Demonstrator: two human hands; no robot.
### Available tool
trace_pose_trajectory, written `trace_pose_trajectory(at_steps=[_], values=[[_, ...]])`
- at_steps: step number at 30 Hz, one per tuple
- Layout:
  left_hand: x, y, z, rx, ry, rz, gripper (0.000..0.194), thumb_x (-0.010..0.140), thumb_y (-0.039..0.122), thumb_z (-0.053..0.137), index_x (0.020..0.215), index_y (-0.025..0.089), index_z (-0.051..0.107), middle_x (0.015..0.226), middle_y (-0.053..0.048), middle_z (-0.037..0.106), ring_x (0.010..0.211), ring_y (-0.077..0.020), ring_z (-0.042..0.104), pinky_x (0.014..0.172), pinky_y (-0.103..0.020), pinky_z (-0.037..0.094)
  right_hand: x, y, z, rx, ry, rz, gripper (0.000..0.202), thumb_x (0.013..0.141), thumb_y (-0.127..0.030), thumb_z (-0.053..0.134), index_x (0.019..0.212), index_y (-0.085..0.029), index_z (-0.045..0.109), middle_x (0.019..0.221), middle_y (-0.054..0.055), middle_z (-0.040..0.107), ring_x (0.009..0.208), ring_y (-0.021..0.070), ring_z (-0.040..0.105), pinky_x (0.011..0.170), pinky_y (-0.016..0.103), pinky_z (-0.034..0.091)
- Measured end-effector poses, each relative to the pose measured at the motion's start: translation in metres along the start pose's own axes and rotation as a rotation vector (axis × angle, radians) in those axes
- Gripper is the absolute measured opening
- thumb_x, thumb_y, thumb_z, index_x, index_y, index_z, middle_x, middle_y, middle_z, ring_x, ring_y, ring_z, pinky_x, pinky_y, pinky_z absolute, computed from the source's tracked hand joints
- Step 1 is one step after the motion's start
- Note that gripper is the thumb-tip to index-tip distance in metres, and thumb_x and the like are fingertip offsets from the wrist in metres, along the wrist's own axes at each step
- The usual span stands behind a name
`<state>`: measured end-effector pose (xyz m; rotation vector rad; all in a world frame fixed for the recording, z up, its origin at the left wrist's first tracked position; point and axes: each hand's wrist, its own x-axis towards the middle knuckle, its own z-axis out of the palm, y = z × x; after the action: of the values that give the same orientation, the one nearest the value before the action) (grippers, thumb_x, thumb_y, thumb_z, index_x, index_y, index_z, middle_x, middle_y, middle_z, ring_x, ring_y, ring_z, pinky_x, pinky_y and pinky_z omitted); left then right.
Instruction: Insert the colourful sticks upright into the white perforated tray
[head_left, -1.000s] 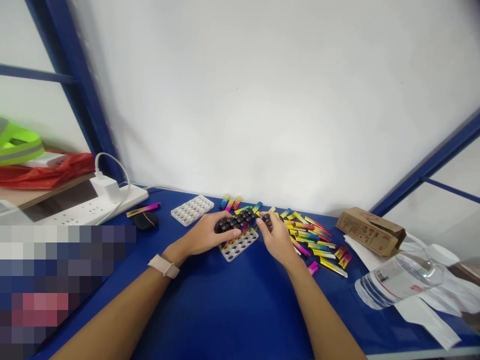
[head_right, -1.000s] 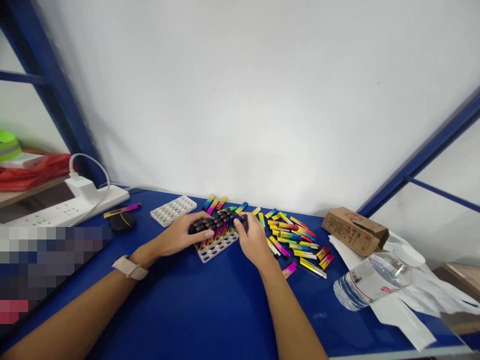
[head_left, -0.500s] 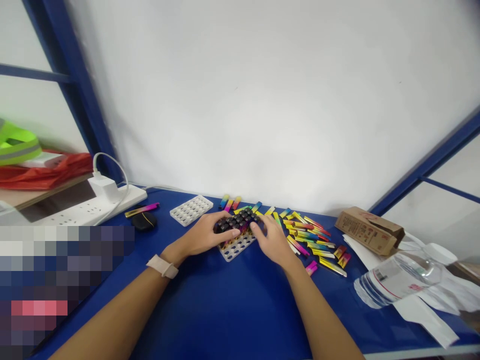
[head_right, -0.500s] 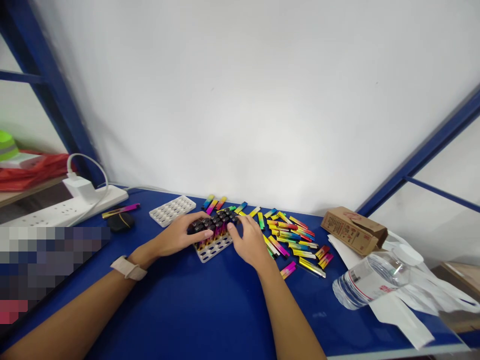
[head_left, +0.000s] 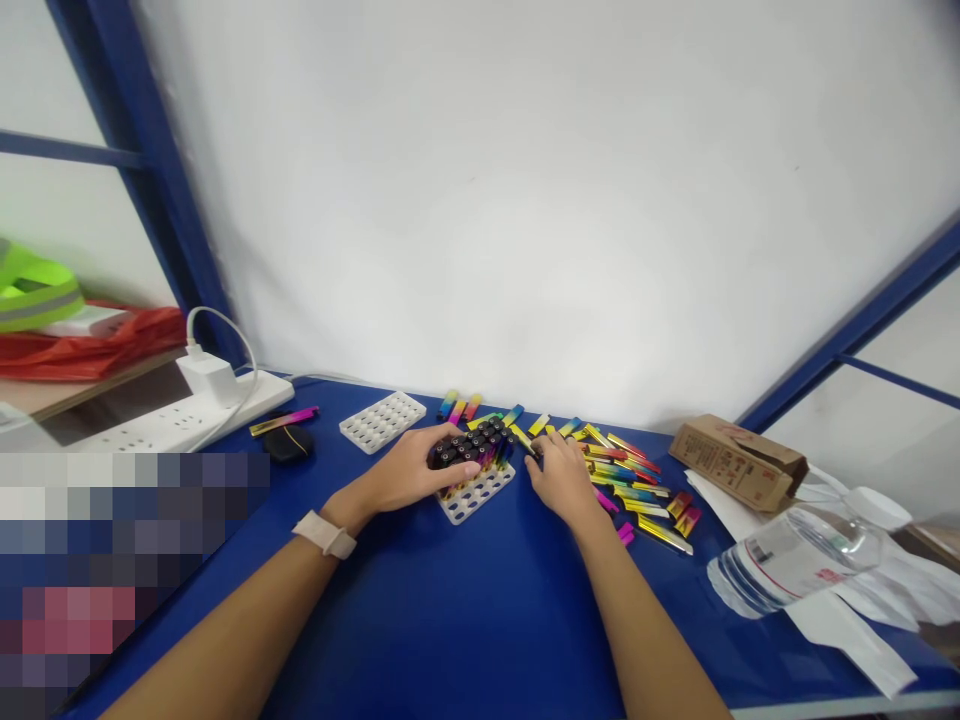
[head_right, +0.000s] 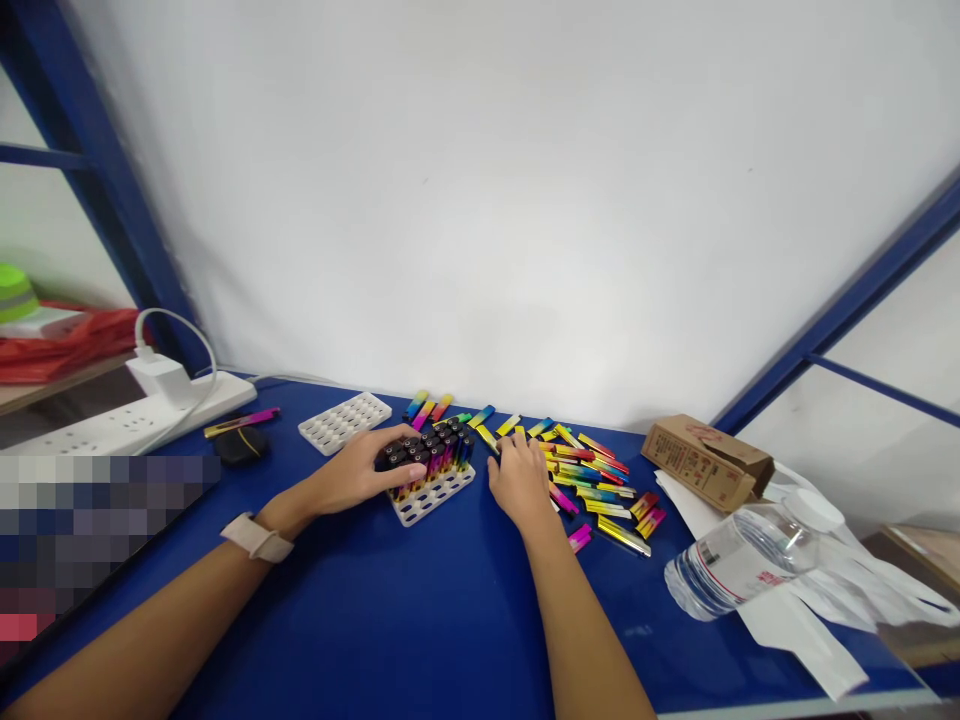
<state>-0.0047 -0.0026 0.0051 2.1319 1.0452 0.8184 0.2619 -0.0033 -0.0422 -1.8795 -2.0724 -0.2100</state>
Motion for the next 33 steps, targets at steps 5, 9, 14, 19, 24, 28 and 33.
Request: trace_pose_trajectory(at_steps=[5, 9, 14, 19, 24, 28, 33], values=[[0.000, -0.008, 0.003, 0.017, -0.034, -0.017, 0.076, 0.063, 0.057, 0.084, 0.128, 0.025, 0.061, 0.121, -0.004, 0.071, 0.108, -0.0291, 0.068, 0.094, -0.037, 0.053, 0.000, -0.010, -0.004, 0.018, 0.001, 0.064, 0.020, 0.097, -0.033, 0.055, 0.097, -0.018, 0.067, 0.101, 0.012, 0.068, 0.100, 0.0277, 0.059, 0.096, 0.039, 0.038], [0.001, -0.017, 0.006, 0.051, -0.044, -0.009, 0.090, 0.053, 0.046, 0.090, 0.134, 0.023, 0.058, 0.130, -0.007, 0.068, 0.117, -0.0319, 0.065, 0.103, -0.040, 0.050, -0.001, -0.015, -0.003, -0.028, -0.026, 0.122, 0.025, 0.098, -0.034, 0.053, 0.102, -0.015, 0.067, 0.106, 0.017, 0.065, 0.105, 0.0315, 0.059, 0.092, 0.040, 0.040], [0.002, -0.019, 0.006, 0.073, -0.060, -0.013, 0.083, 0.057, 0.042, 0.088, 0.132, 0.023, 0.059, 0.131, -0.007, 0.068, 0.118, -0.0315, 0.064, 0.102, -0.040, 0.050, -0.001, -0.011, 0.000, 0.011, -0.023, 0.133, 0.015, 0.094, -0.026, 0.056, 0.098, -0.016, 0.065, 0.107, 0.017, 0.064, 0.103, 0.0310, 0.060, 0.089, 0.039, 0.042], [0.002, -0.015, 0.004, 0.088, -0.057, -0.029, 0.077, 0.059, 0.044, 0.087, 0.128, 0.024, 0.061, 0.124, -0.004, 0.071, 0.110, -0.0291, 0.067, 0.096, -0.036, 0.052, 0.002, -0.004, 0.000, 0.255, 0.074, 0.167, 0.015, 0.090, -0.023, 0.056, 0.102, -0.016, 0.061, 0.097, 0.012, 0.069, 0.095, 0.0282, 0.063, 0.085, 0.038, 0.045], [0.002, -0.012, 0.004, 0.108, -0.044, -0.017, 0.068, 0.059, 0.044, 0.087, 0.120, 0.023, 0.064, 0.115, -0.002, 0.073, 0.102, -0.0271, 0.069, 0.090, -0.033, 0.053, 0.005, -0.008, -0.014, 0.560, 0.294, 0.236, 0.027, 0.090, -0.040, 0.055, 0.102, -0.017, 0.062, 0.083, 0.006, 0.068, 0.074, 0.0220, 0.061, 0.077, 0.036, 0.047], [0.003, -0.014, 0.009, 0.143, -0.009, -0.013, 0.061, 0.062, 0.046, 0.085, 0.114, 0.022, 0.066, 0.109, -0.004, 0.073, 0.098, -0.0282, 0.068, 0.085, -0.035, 0.052, 0.004, -0.014, -0.023, 0.719, 0.420, 0.250, 0.036, 0.092, -0.050, 0.053, 0.101, -0.017, 0.063, 0.093, 0.010, 0.069, 0.076, 0.0218, 0.062, 0.078, 0.037, 0.049], [0.006, -0.020, 0.019, 0.167, 0.056, -0.015, 0.064, 0.062, 0.050, 0.083, 0.116, 0.021, 0.065, 0.114, -0.007, 0.072, 0.104, -0.0323, 0.067, 0.089, -0.040, 0.052, 0.004, -0.022, -0.024, 1.085, 0.419, 0.259, 0.036, 0.093, -0.057, 0.054, 0.102, -0.022, 0.049, 0.084, 0.007, 0.071, 0.079, 0.0221, 0.068, 0.075, 0.037, 0.053]])
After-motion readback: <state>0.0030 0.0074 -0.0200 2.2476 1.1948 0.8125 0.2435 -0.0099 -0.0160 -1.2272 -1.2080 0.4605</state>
